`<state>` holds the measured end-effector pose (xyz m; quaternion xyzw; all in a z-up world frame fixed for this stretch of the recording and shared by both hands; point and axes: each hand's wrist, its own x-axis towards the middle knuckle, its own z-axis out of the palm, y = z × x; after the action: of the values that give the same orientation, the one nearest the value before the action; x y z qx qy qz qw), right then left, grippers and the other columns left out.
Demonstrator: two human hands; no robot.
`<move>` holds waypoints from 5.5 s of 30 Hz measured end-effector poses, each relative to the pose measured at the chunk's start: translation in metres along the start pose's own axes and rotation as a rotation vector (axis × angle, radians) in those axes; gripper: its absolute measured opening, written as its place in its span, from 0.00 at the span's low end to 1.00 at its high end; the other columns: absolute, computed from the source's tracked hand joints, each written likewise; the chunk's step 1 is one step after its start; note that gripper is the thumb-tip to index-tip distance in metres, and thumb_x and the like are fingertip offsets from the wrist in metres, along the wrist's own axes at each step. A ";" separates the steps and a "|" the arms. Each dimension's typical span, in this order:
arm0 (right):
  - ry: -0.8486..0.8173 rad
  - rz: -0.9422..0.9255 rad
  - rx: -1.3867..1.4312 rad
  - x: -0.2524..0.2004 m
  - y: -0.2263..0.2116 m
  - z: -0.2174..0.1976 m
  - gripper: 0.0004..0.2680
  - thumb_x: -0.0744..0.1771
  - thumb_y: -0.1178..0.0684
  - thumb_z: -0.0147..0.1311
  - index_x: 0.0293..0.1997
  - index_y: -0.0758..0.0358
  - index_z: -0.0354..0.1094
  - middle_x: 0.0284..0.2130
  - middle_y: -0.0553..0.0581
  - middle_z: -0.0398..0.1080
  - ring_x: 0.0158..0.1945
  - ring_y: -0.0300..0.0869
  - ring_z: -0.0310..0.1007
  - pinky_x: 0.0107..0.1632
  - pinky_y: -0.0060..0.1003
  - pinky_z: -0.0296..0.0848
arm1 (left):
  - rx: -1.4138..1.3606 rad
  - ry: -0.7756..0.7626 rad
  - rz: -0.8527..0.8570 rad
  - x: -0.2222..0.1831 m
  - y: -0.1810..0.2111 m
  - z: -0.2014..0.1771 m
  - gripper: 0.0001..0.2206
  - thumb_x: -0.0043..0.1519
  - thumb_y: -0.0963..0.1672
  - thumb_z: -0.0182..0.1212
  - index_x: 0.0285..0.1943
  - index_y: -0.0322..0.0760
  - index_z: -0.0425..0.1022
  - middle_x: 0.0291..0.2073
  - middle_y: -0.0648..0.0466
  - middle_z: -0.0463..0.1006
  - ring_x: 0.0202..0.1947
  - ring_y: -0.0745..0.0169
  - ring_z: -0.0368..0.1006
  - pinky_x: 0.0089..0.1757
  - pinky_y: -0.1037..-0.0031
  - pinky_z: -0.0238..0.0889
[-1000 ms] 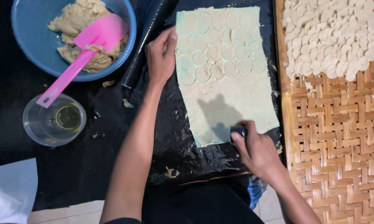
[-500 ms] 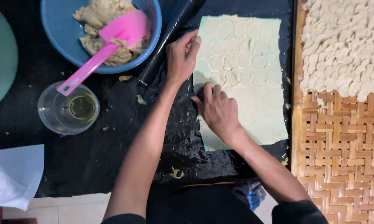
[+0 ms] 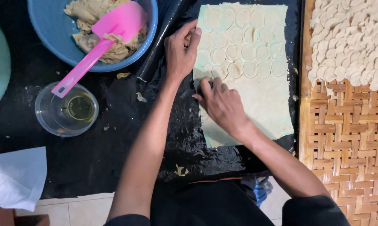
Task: Cutting circular shapes out of a thin sheet of dough using a round cutter.
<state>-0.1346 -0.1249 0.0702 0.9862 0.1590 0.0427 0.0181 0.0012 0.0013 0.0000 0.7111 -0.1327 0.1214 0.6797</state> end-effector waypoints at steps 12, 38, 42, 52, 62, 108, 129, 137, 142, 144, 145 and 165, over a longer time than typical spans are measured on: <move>-0.108 0.078 0.081 -0.005 -0.002 0.006 0.19 0.71 0.35 0.43 0.51 0.65 0.58 0.31 0.65 0.69 0.23 0.52 0.75 0.21 0.43 0.71 | 0.048 0.010 -0.034 0.000 0.007 0.001 0.12 0.68 0.42 0.58 0.57 0.27 0.78 0.26 0.56 0.77 0.24 0.77 0.67 0.29 0.79 0.62; -0.057 0.052 0.082 -0.011 0.030 -0.004 0.18 0.71 0.38 0.45 0.54 0.66 0.60 0.32 0.66 0.70 0.27 0.54 0.77 0.21 0.46 0.71 | 0.041 0.008 0.002 0.000 -0.002 0.002 0.11 0.69 0.42 0.60 0.57 0.28 0.78 0.29 0.54 0.81 0.26 0.77 0.73 0.30 0.79 0.67; -0.142 0.184 -0.012 -0.013 0.016 0.010 0.19 0.72 0.36 0.44 0.54 0.67 0.60 0.31 0.66 0.70 0.25 0.52 0.77 0.22 0.45 0.72 | 0.044 0.008 0.025 -0.002 0.000 0.001 0.11 0.70 0.42 0.58 0.57 0.28 0.78 0.30 0.53 0.81 0.26 0.76 0.72 0.31 0.79 0.67; -0.155 0.227 0.330 -0.019 0.042 -0.031 0.19 0.72 0.38 0.42 0.57 0.68 0.55 0.36 0.68 0.71 0.26 0.58 0.77 0.26 0.49 0.74 | 0.117 0.024 0.037 0.002 -0.001 0.000 0.11 0.69 0.41 0.56 0.57 0.29 0.79 0.25 0.53 0.77 0.22 0.75 0.68 0.29 0.76 0.62; -0.080 0.247 0.281 -0.038 0.055 -0.028 0.21 0.70 0.40 0.50 0.58 0.72 0.57 0.40 0.71 0.69 0.35 0.60 0.77 0.30 0.52 0.75 | 0.103 0.032 0.021 0.002 0.008 0.001 0.10 0.68 0.40 0.58 0.55 0.30 0.79 0.23 0.55 0.75 0.22 0.76 0.65 0.29 0.77 0.60; -0.255 0.464 0.100 -0.039 0.074 -0.016 0.19 0.74 0.38 0.41 0.53 0.69 0.58 0.34 0.70 0.70 0.29 0.58 0.77 0.26 0.52 0.72 | 0.086 0.008 0.010 0.000 0.013 0.000 0.11 0.68 0.40 0.58 0.57 0.28 0.78 0.28 0.55 0.78 0.26 0.76 0.63 0.31 0.77 0.59; -0.125 0.352 0.110 -0.049 0.086 -0.008 0.18 0.73 0.39 0.43 0.55 0.70 0.57 0.32 0.71 0.70 0.27 0.59 0.76 0.25 0.51 0.73 | 0.138 0.028 0.034 0.001 0.010 0.000 0.10 0.67 0.40 0.59 0.55 0.28 0.79 0.28 0.55 0.79 0.25 0.76 0.65 0.30 0.76 0.59; -0.074 0.537 0.326 -0.073 0.120 -0.033 0.19 0.72 0.41 0.47 0.60 0.69 0.54 0.41 0.75 0.70 0.35 0.68 0.75 0.36 0.59 0.72 | 0.100 -0.001 0.018 0.002 0.012 -0.003 0.12 0.67 0.40 0.57 0.57 0.28 0.79 0.29 0.55 0.80 0.26 0.76 0.65 0.30 0.77 0.59; -0.088 0.480 0.327 -0.075 0.117 -0.036 0.20 0.71 0.41 0.49 0.60 0.70 0.55 0.44 0.76 0.69 0.37 0.68 0.75 0.37 0.58 0.73 | 0.078 -0.007 0.023 0.001 0.007 -0.001 0.11 0.68 0.39 0.58 0.56 0.28 0.78 0.32 0.54 0.81 0.27 0.76 0.66 0.31 0.78 0.60; -0.123 0.432 0.272 -0.070 0.114 -0.040 0.19 0.71 0.41 0.47 0.60 0.69 0.56 0.44 0.75 0.69 0.36 0.67 0.75 0.36 0.58 0.73 | 0.103 0.001 0.014 0.000 0.009 -0.002 0.11 0.68 0.39 0.58 0.56 0.27 0.79 0.30 0.54 0.80 0.27 0.75 0.65 0.32 0.77 0.60; -0.125 0.429 0.275 -0.066 0.112 -0.038 0.19 0.71 0.41 0.47 0.60 0.69 0.56 0.44 0.75 0.69 0.36 0.67 0.75 0.36 0.58 0.73 | 0.107 0.003 0.011 0.001 0.012 -0.003 0.11 0.68 0.39 0.58 0.56 0.27 0.79 0.30 0.54 0.80 0.27 0.75 0.65 0.32 0.77 0.60; -0.105 0.375 0.025 -0.059 0.110 -0.015 0.19 0.73 0.39 0.42 0.55 0.72 0.58 0.29 0.71 0.69 0.19 0.53 0.73 0.17 0.45 0.69 | 0.120 0.047 0.019 -0.001 0.001 -0.001 0.11 0.68 0.40 0.60 0.56 0.27 0.79 0.31 0.56 0.81 0.28 0.77 0.66 0.32 0.79 0.61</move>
<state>-0.1576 -0.2481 0.0862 0.9996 -0.0282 -0.0080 0.0057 -0.0002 0.0020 0.0005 0.7463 -0.1157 0.1523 0.6375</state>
